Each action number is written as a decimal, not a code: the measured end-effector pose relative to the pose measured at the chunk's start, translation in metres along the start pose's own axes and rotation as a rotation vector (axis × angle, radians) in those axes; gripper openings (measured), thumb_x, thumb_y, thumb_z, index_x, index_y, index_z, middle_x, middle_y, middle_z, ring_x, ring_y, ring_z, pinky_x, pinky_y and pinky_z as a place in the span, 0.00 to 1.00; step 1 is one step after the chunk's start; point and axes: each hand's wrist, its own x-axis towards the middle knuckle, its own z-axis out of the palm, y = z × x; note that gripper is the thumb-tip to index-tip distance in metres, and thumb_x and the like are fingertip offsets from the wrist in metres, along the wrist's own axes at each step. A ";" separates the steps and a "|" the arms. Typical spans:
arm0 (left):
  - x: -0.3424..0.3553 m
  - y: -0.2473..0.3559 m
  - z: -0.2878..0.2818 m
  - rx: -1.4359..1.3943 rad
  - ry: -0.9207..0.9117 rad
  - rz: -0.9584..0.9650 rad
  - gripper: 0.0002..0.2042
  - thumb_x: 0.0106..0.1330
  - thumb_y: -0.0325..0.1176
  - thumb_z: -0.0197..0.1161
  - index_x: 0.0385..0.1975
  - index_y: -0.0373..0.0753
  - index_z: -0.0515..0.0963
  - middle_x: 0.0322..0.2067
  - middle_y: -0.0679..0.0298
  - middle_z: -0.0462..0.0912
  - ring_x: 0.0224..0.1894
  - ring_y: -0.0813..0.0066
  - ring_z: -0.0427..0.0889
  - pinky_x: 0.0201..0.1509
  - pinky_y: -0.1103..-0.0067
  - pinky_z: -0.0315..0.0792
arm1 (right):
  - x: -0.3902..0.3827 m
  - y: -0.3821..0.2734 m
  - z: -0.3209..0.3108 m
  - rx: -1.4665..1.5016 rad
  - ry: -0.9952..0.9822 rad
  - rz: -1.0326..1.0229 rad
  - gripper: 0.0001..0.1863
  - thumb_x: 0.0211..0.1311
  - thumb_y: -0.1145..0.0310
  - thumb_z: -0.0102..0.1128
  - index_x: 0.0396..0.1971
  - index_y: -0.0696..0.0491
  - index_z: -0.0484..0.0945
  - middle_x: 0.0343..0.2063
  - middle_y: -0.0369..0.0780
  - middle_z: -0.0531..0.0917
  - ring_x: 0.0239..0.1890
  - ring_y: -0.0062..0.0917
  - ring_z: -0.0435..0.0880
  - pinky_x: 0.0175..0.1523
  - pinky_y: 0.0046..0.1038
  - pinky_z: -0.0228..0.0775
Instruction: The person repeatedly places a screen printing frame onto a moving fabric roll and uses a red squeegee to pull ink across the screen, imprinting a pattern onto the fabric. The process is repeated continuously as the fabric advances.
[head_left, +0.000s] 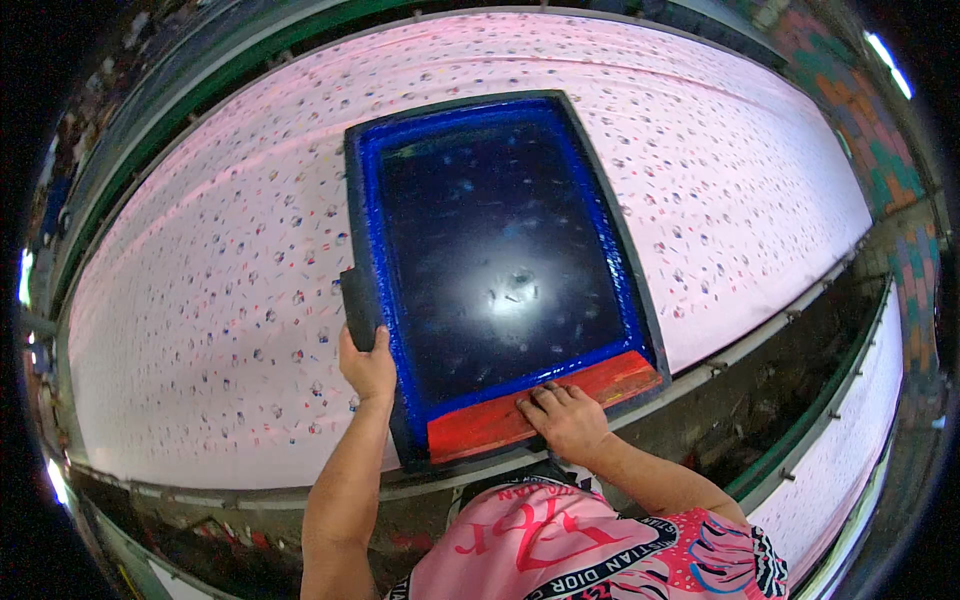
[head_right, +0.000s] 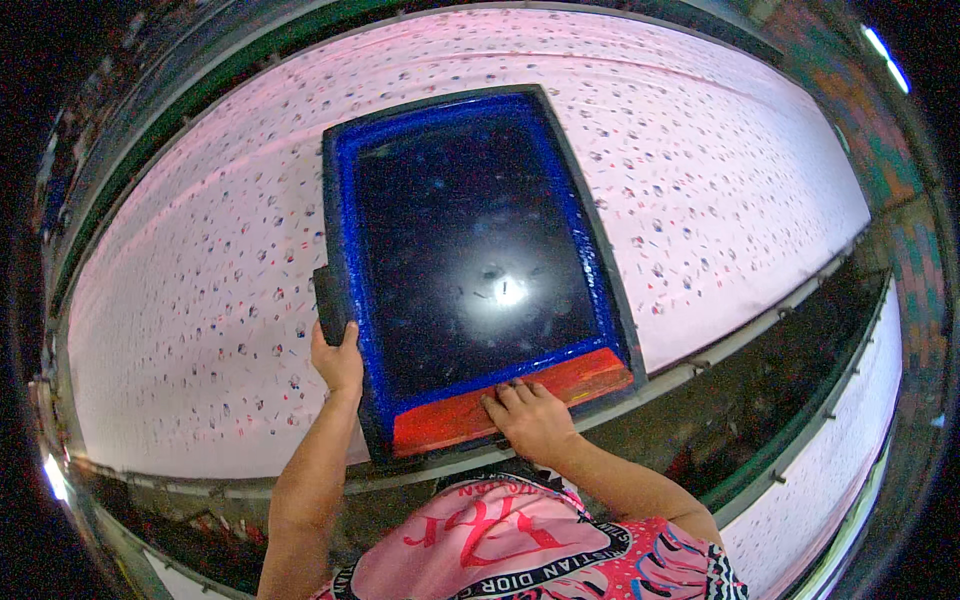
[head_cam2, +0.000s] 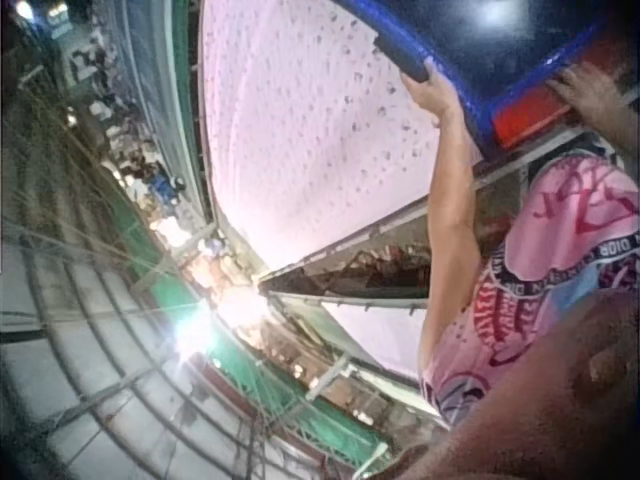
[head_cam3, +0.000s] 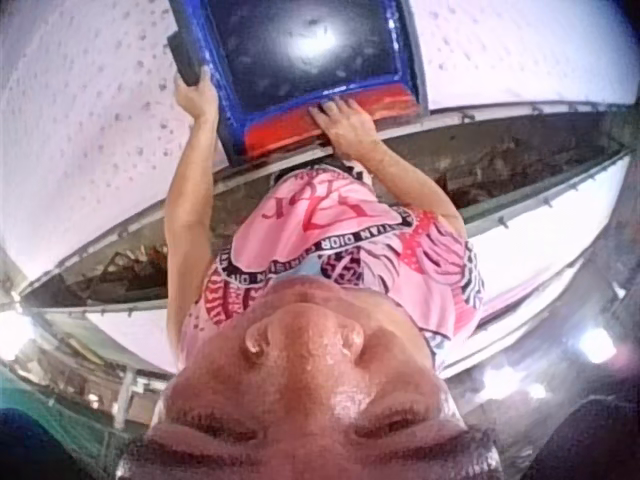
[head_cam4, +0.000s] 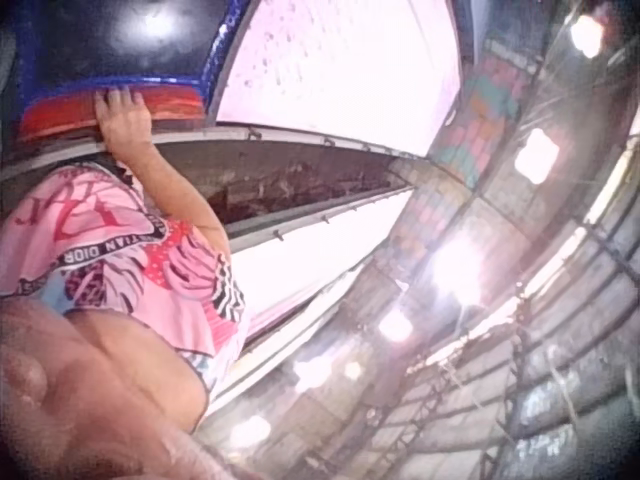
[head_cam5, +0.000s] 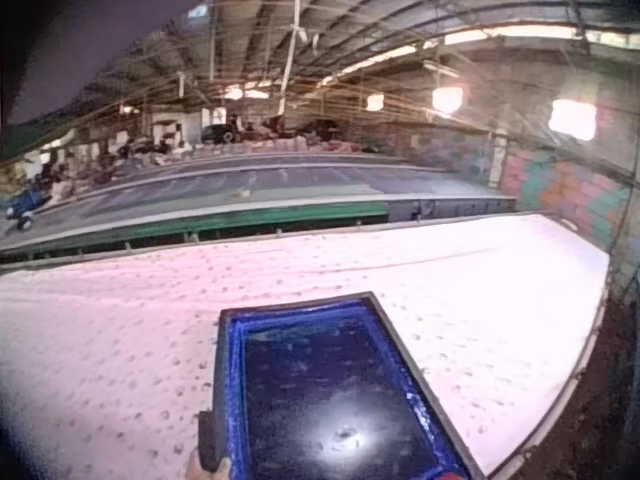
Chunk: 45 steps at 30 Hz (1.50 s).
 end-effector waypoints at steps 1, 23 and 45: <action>-0.002 0.004 0.002 -0.026 0.016 -0.012 0.22 0.70 0.30 0.79 0.62 0.34 0.83 0.49 0.53 0.93 0.49 0.57 0.92 0.59 0.66 0.83 | 0.011 0.005 0.001 -0.002 -0.004 0.010 0.22 0.71 0.63 0.59 0.61 0.48 0.88 0.55 0.43 0.90 0.55 0.39 0.91 0.58 0.42 0.82; 0.002 -0.017 0.009 0.153 0.138 0.025 0.24 0.92 0.39 0.47 0.64 0.23 0.82 0.48 0.41 0.88 0.50 0.43 0.87 0.58 0.59 0.80 | 0.447 0.265 0.023 -0.155 0.085 0.054 0.24 0.63 0.75 0.65 0.59 0.43 0.90 0.48 0.45 0.90 0.52 0.45 0.93 0.58 0.48 0.87; -0.002 -0.003 0.010 0.203 0.147 0.000 0.28 0.93 0.46 0.43 0.62 0.26 0.83 0.48 0.43 0.89 0.50 0.43 0.88 0.58 0.58 0.80 | 0.470 0.299 -0.013 -0.115 -0.149 0.010 0.15 0.66 0.66 0.63 0.49 0.47 0.92 0.47 0.49 0.95 0.52 0.49 0.95 0.59 0.53 0.88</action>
